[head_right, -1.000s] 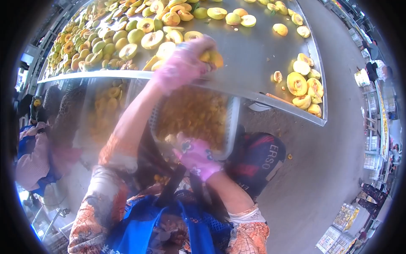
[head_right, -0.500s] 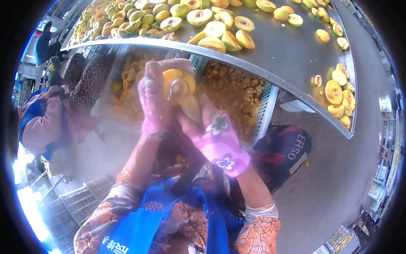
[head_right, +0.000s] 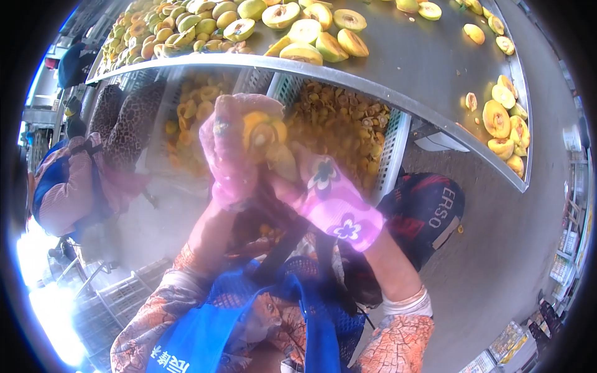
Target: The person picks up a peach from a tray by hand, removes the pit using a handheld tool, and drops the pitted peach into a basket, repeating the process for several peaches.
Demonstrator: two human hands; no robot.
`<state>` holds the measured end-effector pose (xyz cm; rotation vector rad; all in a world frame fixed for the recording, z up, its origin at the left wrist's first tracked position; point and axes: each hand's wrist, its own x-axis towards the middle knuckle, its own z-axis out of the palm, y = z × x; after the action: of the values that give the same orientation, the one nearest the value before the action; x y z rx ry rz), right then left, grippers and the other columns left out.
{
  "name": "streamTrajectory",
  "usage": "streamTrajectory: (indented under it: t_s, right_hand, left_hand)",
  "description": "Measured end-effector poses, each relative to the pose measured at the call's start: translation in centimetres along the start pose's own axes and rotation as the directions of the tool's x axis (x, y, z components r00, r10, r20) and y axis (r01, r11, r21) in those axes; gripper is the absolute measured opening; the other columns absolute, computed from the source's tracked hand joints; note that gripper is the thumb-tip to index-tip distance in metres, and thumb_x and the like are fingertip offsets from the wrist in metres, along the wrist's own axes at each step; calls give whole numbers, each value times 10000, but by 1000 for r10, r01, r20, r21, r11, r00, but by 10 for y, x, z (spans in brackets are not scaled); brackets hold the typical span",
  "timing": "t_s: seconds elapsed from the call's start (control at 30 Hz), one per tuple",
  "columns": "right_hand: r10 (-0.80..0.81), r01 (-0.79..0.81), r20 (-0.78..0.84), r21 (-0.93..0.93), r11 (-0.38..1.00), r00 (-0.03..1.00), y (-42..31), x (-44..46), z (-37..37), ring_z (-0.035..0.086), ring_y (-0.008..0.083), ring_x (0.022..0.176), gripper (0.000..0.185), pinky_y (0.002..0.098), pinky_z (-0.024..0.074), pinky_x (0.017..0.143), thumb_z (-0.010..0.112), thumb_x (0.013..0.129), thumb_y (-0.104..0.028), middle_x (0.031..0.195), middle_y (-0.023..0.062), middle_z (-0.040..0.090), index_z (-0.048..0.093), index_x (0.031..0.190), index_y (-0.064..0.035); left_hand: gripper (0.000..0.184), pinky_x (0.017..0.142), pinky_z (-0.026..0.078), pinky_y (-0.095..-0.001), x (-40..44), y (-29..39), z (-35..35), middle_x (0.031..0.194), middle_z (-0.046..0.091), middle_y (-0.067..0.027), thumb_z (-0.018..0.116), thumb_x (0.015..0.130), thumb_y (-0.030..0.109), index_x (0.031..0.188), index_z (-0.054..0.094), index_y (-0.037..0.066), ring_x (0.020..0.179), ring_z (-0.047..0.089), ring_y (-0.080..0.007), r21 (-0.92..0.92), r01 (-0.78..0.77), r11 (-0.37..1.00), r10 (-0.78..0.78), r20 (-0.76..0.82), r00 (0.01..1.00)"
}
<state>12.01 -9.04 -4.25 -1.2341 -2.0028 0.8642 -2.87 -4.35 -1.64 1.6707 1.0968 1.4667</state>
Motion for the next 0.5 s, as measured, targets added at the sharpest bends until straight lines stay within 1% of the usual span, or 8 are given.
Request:
streamTrajectory:
  t_s: [0.13,0.2,0.23,0.27,0.33,0.4,0.43,0.5]
  right_hand:
    - [189,-203,100,153,967,977,-5,-1,-6,632,311,820,384,406,494,684,629,852,-237,937,194,621,506,1167,-53]
    - [28,-27,-15,59,998,999,9,-5,5,589,363,881,431,423,488,725,643,844,-221,1073,180,569,503,1213,-47]
    - [-227,221,22,-340,914,974,11,0,7,582,368,906,447,436,480,732,631,854,-252,1041,191,581,496,1224,-39]
    - [-224,218,23,-343,913,974,9,-1,5,582,368,906,447,436,480,732,631,854,-252,1041,191,581,496,1224,-39]
    - [230,-240,72,218,946,971,-2,4,-6,580,337,935,442,424,487,726,611,866,-250,1076,177,574,493,1237,-42]
    - [226,-232,54,157,960,973,-2,1,0,582,322,940,428,412,495,719,608,866,-241,1106,176,560,500,1239,-59]
    - [225,-229,44,100,968,973,-1,-2,4,584,307,945,417,400,504,713,605,866,-232,1136,176,546,507,1240,-77]
    - [215,-216,183,-18,976,959,4,-6,7,592,307,927,413,393,512,700,602,869,-234,1150,183,539,507,1247,-98]
  left_hand:
    - [544,638,474,-294,9,2,-7,735,621,-89,415,944,464,910,647,-27,709,588,-156,-48,299,953,-282,219,934]
    - [553,644,470,-283,18,-2,-7,720,616,-81,423,941,473,900,645,-31,707,586,-152,-2,402,916,-386,277,880]
    - [577,665,475,-281,25,-7,-6,749,616,-76,420,931,502,886,650,-25,717,588,-156,-5,413,911,-386,349,854]
    - [600,686,480,-278,28,-9,-5,778,616,-71,417,922,530,871,655,-18,726,590,-159,-10,424,906,-382,418,824]
    - [642,704,489,-296,22,-1,1,861,620,-93,426,902,587,897,654,-14,772,597,-177,-83,385,919,-324,397,859]
    - [686,716,494,-310,9,2,14,943,616,-112,407,897,623,923,651,-17,817,601,-189,-545,436,716,-443,129,887]
    - [689,694,500,-315,7,-6,7,884,637,-124,387,914,610,909,654,-26,777,614,-196,-445,272,853,-217,172,961]
    - [679,678,499,-306,-4,-17,1,834,640,-122,384,924,592,892,654,-31,737,614,-191,-344,296,891,-259,150,954]
